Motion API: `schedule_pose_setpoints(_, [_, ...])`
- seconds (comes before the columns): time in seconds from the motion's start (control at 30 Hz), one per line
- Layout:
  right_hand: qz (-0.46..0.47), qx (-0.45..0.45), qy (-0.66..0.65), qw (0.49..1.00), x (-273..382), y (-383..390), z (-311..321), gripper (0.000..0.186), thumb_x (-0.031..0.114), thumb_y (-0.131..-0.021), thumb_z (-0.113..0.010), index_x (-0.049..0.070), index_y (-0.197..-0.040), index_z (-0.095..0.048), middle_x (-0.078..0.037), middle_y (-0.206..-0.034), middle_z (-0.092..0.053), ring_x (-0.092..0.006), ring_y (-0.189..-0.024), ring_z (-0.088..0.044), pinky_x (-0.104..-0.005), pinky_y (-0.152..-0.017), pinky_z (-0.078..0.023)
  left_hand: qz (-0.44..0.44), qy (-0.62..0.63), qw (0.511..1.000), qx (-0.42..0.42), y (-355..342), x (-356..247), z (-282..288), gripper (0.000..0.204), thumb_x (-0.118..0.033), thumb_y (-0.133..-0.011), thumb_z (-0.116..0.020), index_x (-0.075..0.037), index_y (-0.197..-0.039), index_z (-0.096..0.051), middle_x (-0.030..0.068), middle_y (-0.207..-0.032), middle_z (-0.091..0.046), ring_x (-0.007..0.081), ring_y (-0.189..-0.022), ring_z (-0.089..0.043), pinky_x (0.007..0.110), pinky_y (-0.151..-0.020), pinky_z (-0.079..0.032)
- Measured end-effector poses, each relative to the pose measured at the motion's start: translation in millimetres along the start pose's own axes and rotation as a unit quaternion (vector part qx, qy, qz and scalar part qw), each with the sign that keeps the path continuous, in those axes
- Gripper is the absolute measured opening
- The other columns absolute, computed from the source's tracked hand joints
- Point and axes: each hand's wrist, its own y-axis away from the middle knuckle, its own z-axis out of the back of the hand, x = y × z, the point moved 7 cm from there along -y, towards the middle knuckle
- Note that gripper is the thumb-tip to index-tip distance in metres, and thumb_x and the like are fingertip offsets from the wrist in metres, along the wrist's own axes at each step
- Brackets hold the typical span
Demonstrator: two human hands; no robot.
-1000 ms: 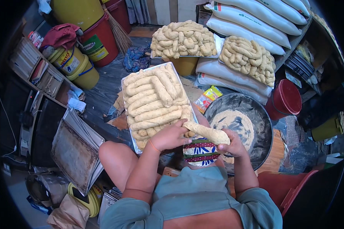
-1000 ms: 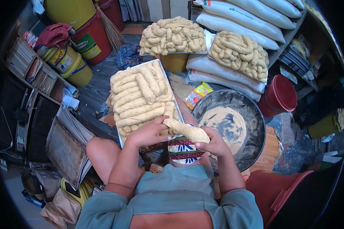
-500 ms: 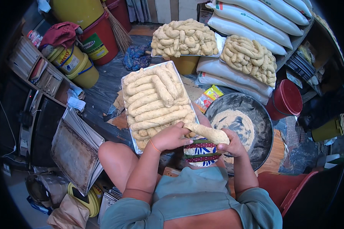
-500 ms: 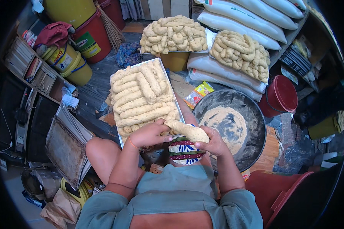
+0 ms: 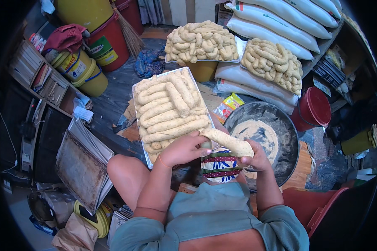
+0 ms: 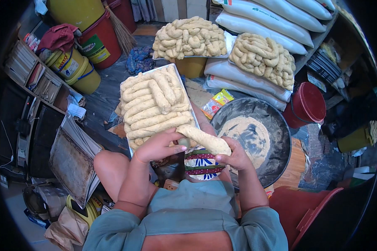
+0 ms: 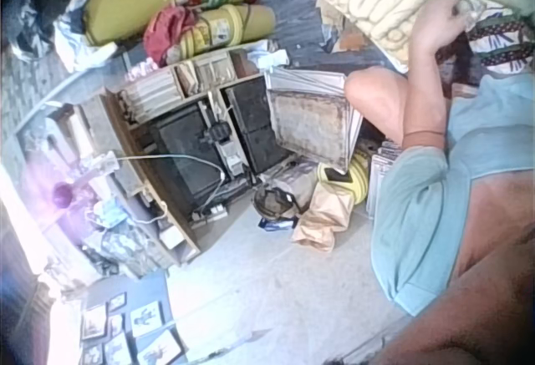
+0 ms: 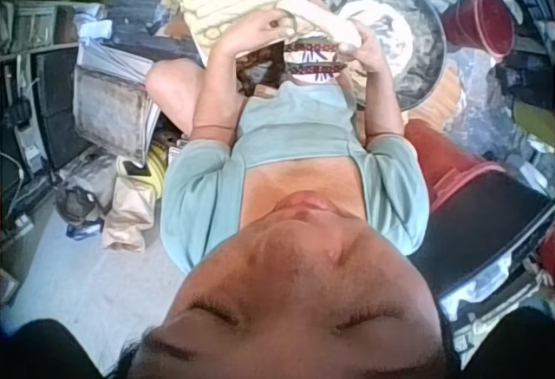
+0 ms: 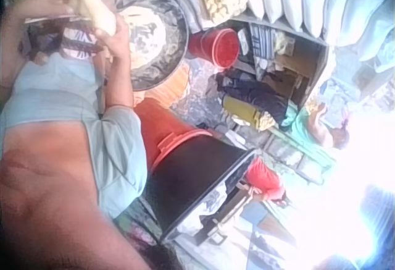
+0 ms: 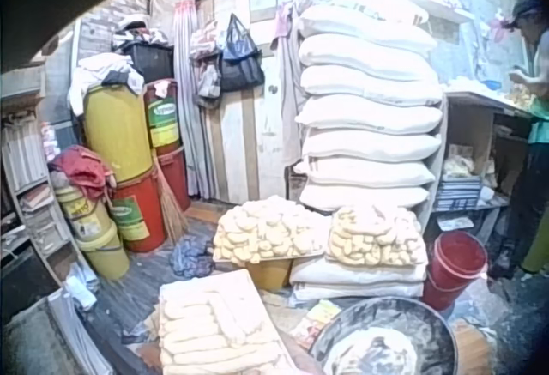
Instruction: The person shapes dough into long rolls by hand, coats them in flour from a bowl, and places them onto a tray; the person also uses a hand scraper to clean residue from metal baking trays.
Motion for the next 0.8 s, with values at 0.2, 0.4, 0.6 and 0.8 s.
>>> schedule_pose_setpoints(0.2, [0.018,0.015,0.03,0.999,0,3,3,0.045,0.032,-0.072,-0.078,0.001,-0.099,-0.061,-0.004,-0.09,-0.061,-0.0117,-0.087,-0.056,-0.0268,-0.077,-0.044,0.022,0.03,0.996,0.082,6,-1,-4,0.036,-0.034,-0.087,-0.063,-0.007,-0.11,-0.067,0.0174,-0.095,-0.063,0.0315,-0.091,-0.061,0.038,-0.081,-0.047])
schedule_pose_setpoints(0.4, [0.032,0.032,0.059,0.997,15,6,-5,0.047,0.036,-0.071,-0.079,0.0,-0.096,-0.061,-0.004,-0.088,-0.062,-0.0117,-0.082,-0.057,-0.0271,-0.073,-0.045,0.004,0.028,0.991,0.127,8,-5,-15,0.037,-0.036,-0.09,-0.06,-0.005,-0.11,-0.067,0.0154,-0.096,-0.063,0.0285,-0.091,-0.061,0.035,-0.082,-0.047])
schedule_pose_setpoints(0.6, [0.041,0.021,0.052,0.998,18,9,-4,0.05,0.037,-0.071,-0.08,0.0,-0.099,-0.06,-0.004,-0.088,-0.061,-0.0118,-0.083,-0.057,-0.0269,-0.074,-0.045,0.0,0.072,0.991,0.116,6,-10,-11,0.036,-0.034,-0.089,-0.063,-0.006,-0.112,-0.066,0.0149,-0.097,-0.063,0.0285,-0.093,-0.06,0.036,-0.083,-0.046])
schedule_pose_setpoints(0.8, [0.063,-0.045,-0.062,0.995,5,3,3,0.058,0.033,-0.072,-0.079,0.0,-0.112,-0.054,-0.004,-0.084,-0.061,-0.0102,-0.073,-0.058,-0.0239,-0.066,-0.046,-0.071,0.042,0.983,-0.163,-3,-41,31,0.04,-0.027,-0.086,-0.066,0.001,-0.115,-0.061,0.0202,-0.136,-0.045,0.0344,-0.12,-0.05,0.037,-0.1,-0.04])
